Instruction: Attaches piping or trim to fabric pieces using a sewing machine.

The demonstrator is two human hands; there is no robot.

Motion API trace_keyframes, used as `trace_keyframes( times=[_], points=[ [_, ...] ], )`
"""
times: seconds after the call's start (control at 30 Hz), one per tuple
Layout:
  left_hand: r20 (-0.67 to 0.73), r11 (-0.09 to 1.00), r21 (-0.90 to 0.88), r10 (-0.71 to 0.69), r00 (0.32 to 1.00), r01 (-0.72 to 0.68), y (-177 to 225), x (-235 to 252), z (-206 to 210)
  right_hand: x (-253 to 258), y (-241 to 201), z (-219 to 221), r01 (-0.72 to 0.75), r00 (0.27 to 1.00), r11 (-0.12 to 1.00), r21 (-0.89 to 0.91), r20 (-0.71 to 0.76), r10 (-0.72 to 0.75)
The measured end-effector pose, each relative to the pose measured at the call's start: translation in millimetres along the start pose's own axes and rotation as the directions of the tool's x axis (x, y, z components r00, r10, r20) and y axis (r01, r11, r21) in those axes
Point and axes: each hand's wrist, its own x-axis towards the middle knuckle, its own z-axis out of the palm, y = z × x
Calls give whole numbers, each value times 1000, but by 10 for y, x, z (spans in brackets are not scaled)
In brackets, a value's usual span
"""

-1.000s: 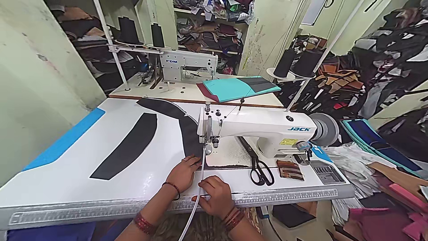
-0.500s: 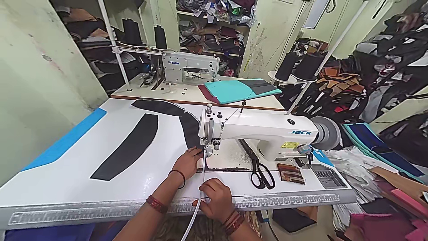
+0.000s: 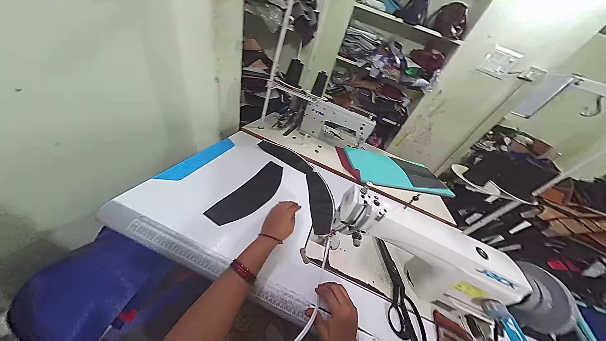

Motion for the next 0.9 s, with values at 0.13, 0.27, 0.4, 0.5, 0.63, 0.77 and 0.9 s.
trace_keyframes(
  times=[0.13, 0.27, 0.4, 0.5, 0.63, 0.77, 0.9],
  points=[
    [-130, 943, 85, -311, 942, 323, -657, -171, -415, 5, -29, -47, -11, 997, 1000, -1, 75, 11],
    [-27, 921, 240, -311, 950, 308, -927, -246, -512, 14, -30, -47, 0, 997, 1000, -10, 83, 0],
    [-45, 936, 259, -236, 971, 240, -942, -204, -502, -10, -23, -20, 10, 999, 1000, -17, 46, -9],
    [-15, 942, 258, -216, 976, 212, -968, -177, -537, -24, -10, 3, 22, 999, 999, -35, 29, -21],
    [35, 938, 322, -147, 988, 128, -920, -179, -514, -20, -9, 13, 25, 999, 999, -39, 24, -24],
    [-1, 954, 265, -144, 990, 139, -888, -161, -495, -26, -11, 16, 31, 999, 998, -47, 16, -30],
    [42, 960, 178, -228, 973, 218, -922, -93, -581, -21, -19, 16, 35, 999, 999, -40, 3, -35]
  ],
)
